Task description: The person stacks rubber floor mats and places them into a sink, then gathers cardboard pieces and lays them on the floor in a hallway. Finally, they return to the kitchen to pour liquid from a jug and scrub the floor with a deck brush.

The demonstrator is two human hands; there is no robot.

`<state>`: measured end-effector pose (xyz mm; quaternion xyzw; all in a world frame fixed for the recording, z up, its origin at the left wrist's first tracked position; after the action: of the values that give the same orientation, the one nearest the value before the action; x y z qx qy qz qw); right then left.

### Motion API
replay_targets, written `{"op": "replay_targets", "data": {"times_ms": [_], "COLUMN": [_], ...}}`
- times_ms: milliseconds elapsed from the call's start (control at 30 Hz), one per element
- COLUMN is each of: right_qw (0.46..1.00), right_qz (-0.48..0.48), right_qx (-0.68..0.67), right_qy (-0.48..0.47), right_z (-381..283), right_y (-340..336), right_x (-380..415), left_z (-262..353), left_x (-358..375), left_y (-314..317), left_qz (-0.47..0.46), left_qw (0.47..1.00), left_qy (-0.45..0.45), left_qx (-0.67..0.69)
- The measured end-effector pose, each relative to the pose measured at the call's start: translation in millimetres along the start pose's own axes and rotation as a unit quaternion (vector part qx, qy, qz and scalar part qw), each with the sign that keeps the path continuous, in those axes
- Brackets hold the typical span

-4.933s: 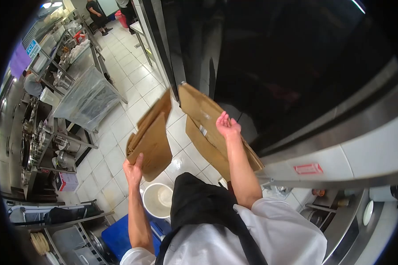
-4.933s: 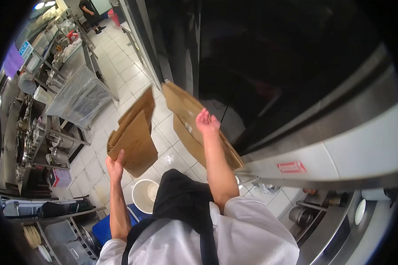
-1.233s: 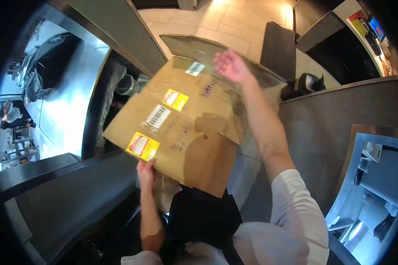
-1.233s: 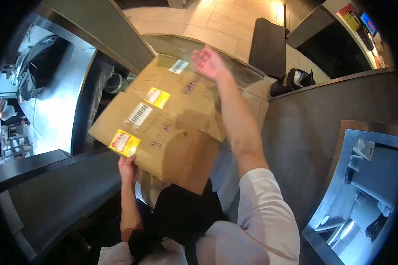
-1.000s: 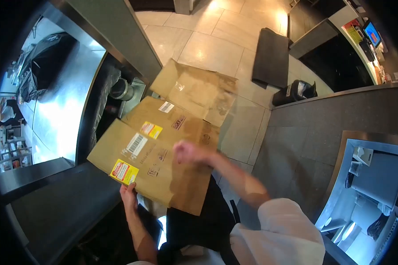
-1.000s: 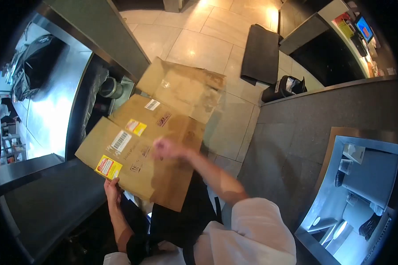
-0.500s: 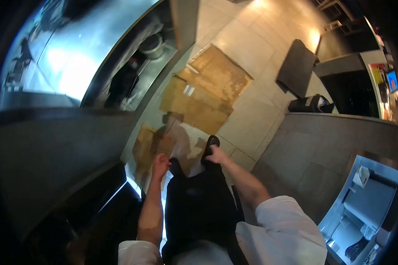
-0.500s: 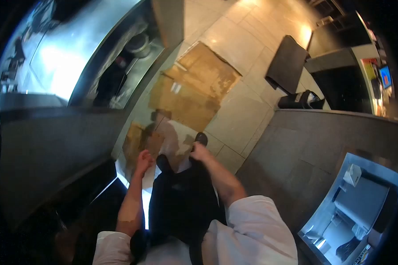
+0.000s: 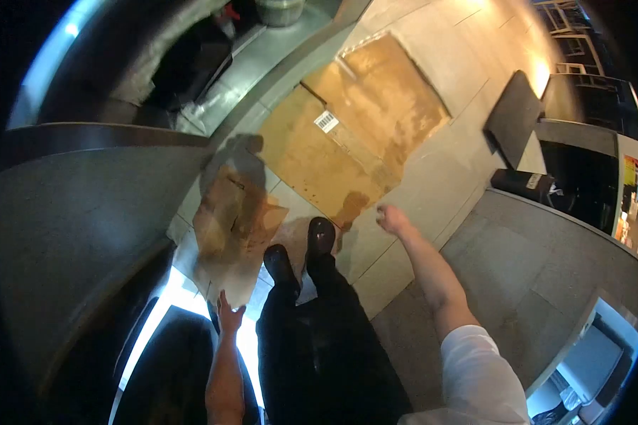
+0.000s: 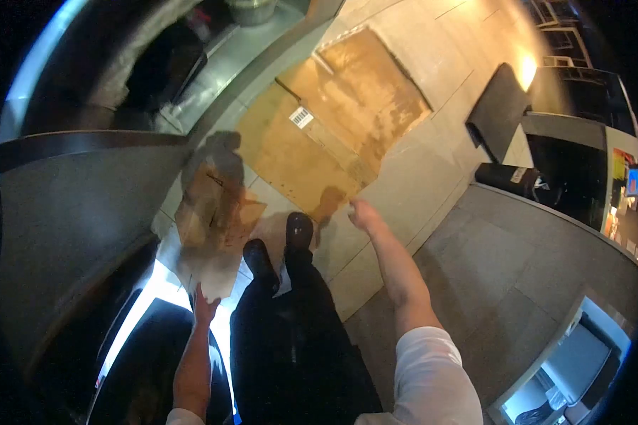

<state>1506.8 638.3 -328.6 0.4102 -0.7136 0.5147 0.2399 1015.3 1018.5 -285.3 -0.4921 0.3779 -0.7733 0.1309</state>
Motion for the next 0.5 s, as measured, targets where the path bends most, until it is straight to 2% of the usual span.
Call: {"op": "replay_targets", "data": {"times_ms": [33,100,200,267,333,367,400,467,500], "right_qw": [0.999,0.995,0.994,0.969,0.974,0.972,0.972,0.985,0.981], "right_qz": [0.023,0.052,0.071,0.236,0.221,0.214,0.219,0.097,0.176], "right_qx": [-0.020,-0.042,-0.080,0.014,-0.041,-0.091,-0.087,-0.106,-0.022], "right_qy": [-0.027,-0.069,-0.030,-0.064,-0.041,-0.015,-0.010,0.098,0.077], "right_z": [-1,-21,-43,-60,-52,-43,-46,-50,-38], "right_y": [11,21,59,72,94,97,95,91,99], "right_x": [-40,-94,-169,-191,-234,-248,-249,-248,-257], "left_z": [15,37,85,111,127,121,112,97,86], "left_x": [-19,-63,-129,-159,-181,-189,-202,-222,-228], "left_y": [2,20,27,34,44,55,66,87,92], "left_qz": [-0.009,0.037,0.056,0.072,0.021,0.019,0.031,0.040,0.038], "left_qw": [1.000,0.997,0.994,0.991,0.973,0.973,0.962,0.953,0.972], "left_qy": [0.014,0.053,0.034,0.036,-0.015,-0.013,-0.018,-0.011,0.017], "left_qx": [-0.021,-0.046,-0.084,-0.103,-0.231,-0.230,-0.271,-0.299,-0.233]}}
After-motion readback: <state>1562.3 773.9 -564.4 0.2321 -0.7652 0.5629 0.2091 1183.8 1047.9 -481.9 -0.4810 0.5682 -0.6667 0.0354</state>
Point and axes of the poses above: each hand's wrist, its own x-axis away from the middle knuckle, its own y-axis out of the palm, z = x × y, the point moved 3 cm from there along -x, towards the middle knuckle, and after that the axes turned 13 degrees about -x, right-handed, at the moved point
